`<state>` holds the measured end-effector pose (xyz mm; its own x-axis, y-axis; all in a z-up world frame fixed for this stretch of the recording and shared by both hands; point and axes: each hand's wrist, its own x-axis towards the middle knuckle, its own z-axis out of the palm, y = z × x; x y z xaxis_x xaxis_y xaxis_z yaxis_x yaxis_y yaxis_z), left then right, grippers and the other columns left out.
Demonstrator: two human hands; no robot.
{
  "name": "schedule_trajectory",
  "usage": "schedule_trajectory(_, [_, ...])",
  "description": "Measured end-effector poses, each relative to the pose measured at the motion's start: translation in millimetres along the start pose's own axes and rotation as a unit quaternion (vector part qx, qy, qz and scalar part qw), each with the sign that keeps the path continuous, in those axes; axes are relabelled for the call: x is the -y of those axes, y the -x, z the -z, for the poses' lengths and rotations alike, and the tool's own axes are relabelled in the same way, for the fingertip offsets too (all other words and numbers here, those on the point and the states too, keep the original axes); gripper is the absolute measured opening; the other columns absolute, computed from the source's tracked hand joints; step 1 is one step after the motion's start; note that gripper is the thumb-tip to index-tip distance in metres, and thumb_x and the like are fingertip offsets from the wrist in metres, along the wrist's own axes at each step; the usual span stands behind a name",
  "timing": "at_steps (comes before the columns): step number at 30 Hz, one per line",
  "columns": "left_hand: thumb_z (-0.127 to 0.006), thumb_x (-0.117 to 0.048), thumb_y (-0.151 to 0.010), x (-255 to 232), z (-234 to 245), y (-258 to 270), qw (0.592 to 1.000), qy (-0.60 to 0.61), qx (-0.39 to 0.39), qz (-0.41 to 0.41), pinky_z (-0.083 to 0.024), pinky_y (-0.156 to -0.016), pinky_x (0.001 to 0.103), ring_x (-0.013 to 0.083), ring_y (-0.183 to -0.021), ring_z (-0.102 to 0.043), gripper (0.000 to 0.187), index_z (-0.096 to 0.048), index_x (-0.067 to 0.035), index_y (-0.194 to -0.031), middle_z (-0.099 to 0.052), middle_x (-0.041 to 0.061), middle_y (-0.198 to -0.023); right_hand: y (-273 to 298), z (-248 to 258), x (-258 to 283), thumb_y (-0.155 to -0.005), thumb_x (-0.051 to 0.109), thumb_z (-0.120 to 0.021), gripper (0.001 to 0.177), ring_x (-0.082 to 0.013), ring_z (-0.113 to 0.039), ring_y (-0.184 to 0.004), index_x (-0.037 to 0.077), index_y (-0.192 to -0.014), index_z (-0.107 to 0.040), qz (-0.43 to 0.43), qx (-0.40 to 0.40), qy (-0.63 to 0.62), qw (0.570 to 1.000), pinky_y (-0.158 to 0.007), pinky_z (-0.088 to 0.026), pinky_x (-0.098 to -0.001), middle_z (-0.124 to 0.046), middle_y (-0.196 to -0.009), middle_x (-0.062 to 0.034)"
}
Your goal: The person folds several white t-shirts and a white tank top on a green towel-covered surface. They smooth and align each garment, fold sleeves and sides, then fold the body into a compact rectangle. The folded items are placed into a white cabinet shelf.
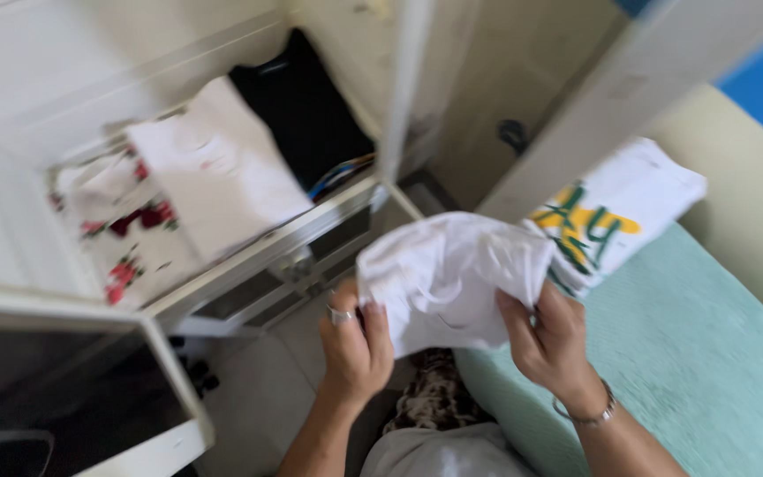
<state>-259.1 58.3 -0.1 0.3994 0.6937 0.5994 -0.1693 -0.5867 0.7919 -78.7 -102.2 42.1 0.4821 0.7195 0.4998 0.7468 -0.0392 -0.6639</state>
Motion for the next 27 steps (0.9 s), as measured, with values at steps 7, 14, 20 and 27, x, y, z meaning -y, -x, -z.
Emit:
schedule_trajectory(7, [-0.053,-0.01,-0.109,83.0,85.8,-39.9,0.978,-0.121,-0.161,0.061,-0.044,-0.06,0.032,0.0154,-0.064,-0.055,0.011,-0.052,-0.001,-0.116,-0.061,0.007,-0.079,-103.9,-153.1,13.8,-0.101,0.007,-0.064,0.013,-0.0055,-0.053,-0.054,-0.001,-0.111,-0.066,-0.049,0.105,-0.088,0.989,-0.05,-0.043,-0.0253,-0.061,-0.063,-0.0025])
schedule_trajectory(14, [-0.052,-0.011,-0.11,147.3,150.6,-116.6,0.962,-0.135,-0.228,0.07,-0.045,-0.065,0.032,0.0137,-0.069,-0.052,0.017,-0.054,0.001,-0.122,-0.063,0.008,-0.086,-201.9,-256.9,24.9,-0.103,0.008,-0.062,0.023,-0.0072,-0.062,-0.087,-0.002,-0.125,-0.063,0.031,0.14,-0.198,0.97,-0.075,-0.053,-0.0258,-0.072,-0.1,-0.0054])
schedule_trajectory(20, [-0.057,-0.015,-0.107,274.1,197.2,-188.9,0.941,-0.141,-0.238,0.196,-0.051,-0.073,0.034,0.022,-0.077,-0.058,0.023,-0.057,0.002,-0.124,-0.066,0.017,-0.091,-290.6,-348.7,0.6,-0.1,0.016,-0.065,0.035,-0.0171,-0.067,-0.089,0.0,-0.131,-0.058,-0.09,0.166,-0.228,0.955,-0.078,-0.056,-0.0318,-0.073,-0.102,-0.0102])
schedule_trajectory(27, [-0.068,-0.024,-0.091,331.5,180.1,-144.2,0.888,-0.297,-0.166,0.308,-0.052,-0.087,0.051,0.0459,-0.1,-0.068,0.05,-0.051,0.005,-0.128,-0.07,0.03,-0.107,-236.4,-382.2,-48.1,-0.088,0.019,-0.072,0.063,-0.032,-0.073,-0.087,0.006,-0.143,-0.042,-0.146,0.259,-0.013,0.955,-0.081,-0.056,-0.0406,-0.074,-0.096,-0.019])
